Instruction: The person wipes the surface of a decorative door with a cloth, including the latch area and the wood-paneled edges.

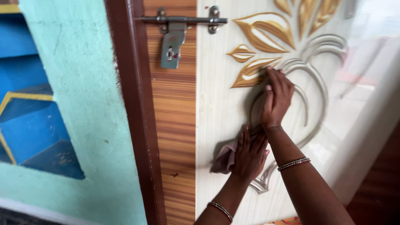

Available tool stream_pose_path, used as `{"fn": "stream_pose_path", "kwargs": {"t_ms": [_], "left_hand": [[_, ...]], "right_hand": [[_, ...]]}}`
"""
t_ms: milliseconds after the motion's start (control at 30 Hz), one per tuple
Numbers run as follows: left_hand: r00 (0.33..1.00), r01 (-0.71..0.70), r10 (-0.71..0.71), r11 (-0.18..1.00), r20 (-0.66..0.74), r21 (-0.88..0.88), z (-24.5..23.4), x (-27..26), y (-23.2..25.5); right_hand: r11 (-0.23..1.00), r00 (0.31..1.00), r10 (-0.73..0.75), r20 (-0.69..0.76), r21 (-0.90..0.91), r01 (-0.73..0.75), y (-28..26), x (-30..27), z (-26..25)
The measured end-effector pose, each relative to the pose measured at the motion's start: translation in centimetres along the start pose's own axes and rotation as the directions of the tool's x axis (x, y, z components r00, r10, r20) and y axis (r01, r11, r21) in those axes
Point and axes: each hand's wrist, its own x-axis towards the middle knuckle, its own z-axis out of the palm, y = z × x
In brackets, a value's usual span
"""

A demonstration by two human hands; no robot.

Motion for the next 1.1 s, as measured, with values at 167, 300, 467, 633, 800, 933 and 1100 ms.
{"fn": "stream_pose_path", "kwargs": {"t_ms": [167, 300, 467, 633, 800, 933, 1100], "left_hand": [[0.993, -0.062, 0.038, 0.972, 0.113, 0.227, -0.4, 2.2, -0.9], [0.991, 0.114, -0.134, 0.894, 0.017, 0.434, -5.7, 10.0, -3.2], [0.988, 0.137, -0.085, 0.876, -0.132, 0.463, -11.1, 21.3, -7.0], [0.972, -0.041, 0.147, 0.871, -0.181, 0.489, -13.0, 28.4, -7.2], [0.958, -0.261, 0.285, 0.889, -0.010, 0.377, -7.8, 24.7, -3.2], [0.913, -0.389, 0.407, 0.877, -0.006, 0.283, -1.0, 17.0, 1.7], [0.925, -0.363, 0.333, 0.917, 0.185, 0.164, 5.6, 6.4, 7.3]], "right_hand": [[0.994, 0.943, -0.081, 0.322, 0.097, 0.053, 0.6, 2.2, -4.1], [0.993, 0.919, -0.089, 0.384, -0.035, 0.111, 1.7, 3.4, -7.3], [0.778, 0.891, -0.192, 0.412, -0.489, 0.394, 4.9, 4.0, -9.9], [0.830, 0.920, -0.168, 0.355, -0.453, 0.326, 7.3, 2.9, -9.4], [0.922, 0.972, -0.152, 0.182, -0.328, 0.206, 9.4, 1.9, -10.3], [0.987, 0.991, -0.130, -0.019, -0.099, 0.128, 10.0, 2.3, -11.0], [0.987, 0.986, -0.159, 0.058, -0.021, 0.160, 10.1, 1.9, -12.0]]}}
